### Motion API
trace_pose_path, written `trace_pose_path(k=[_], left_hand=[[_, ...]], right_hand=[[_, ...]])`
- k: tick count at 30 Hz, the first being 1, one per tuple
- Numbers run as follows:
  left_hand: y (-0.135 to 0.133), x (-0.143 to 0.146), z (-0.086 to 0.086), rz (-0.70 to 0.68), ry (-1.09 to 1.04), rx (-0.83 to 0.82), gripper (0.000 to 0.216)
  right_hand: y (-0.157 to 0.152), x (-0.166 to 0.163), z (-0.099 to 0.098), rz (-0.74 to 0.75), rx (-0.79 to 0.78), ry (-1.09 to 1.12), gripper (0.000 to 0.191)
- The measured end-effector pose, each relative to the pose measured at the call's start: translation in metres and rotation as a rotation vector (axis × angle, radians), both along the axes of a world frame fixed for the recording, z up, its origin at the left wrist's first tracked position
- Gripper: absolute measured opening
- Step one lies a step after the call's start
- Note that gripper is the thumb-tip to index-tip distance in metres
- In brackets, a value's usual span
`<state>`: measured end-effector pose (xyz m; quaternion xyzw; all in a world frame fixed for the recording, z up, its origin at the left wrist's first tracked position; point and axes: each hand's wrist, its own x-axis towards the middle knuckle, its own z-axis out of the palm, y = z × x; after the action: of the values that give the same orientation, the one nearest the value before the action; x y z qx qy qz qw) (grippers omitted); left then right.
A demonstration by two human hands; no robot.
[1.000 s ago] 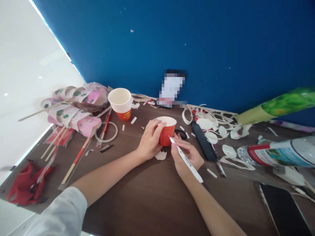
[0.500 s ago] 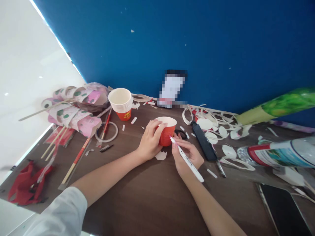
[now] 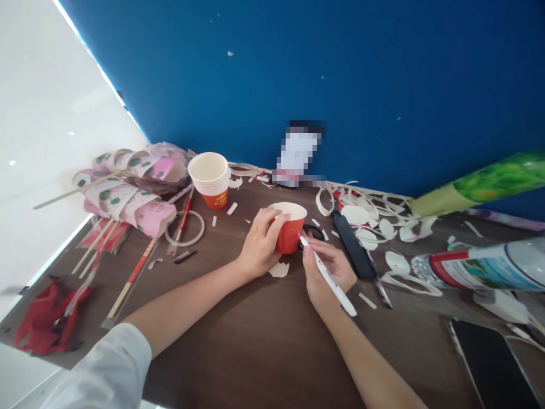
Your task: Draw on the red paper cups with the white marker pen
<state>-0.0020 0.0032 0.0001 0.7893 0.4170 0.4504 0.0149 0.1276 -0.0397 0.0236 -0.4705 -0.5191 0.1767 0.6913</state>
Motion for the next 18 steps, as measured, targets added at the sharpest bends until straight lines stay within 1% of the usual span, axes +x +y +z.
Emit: trace_pose_path(k=[8,13,18], left_hand=[[0.0006,-0.0003,-0.0003,0.005,0.013,0.020,0.065],[0.0010,0.0000,-0.0004,-0.013,-0.015,0.044,0.065],[0.0013,0.0002,-0.0016,-0.016,-0.016,0.023,0.067]], right_hand=[[-0.0009,0.0023,-0.0002,-0.020,-0.049,-0.035,0.005],[-0.0010,0.0031,0.0000,-0.038,-0.077,-0.049,0.004],[-0.0003,0.0037,0.0003,-0.043,-0.064,-0.044,0.004]])
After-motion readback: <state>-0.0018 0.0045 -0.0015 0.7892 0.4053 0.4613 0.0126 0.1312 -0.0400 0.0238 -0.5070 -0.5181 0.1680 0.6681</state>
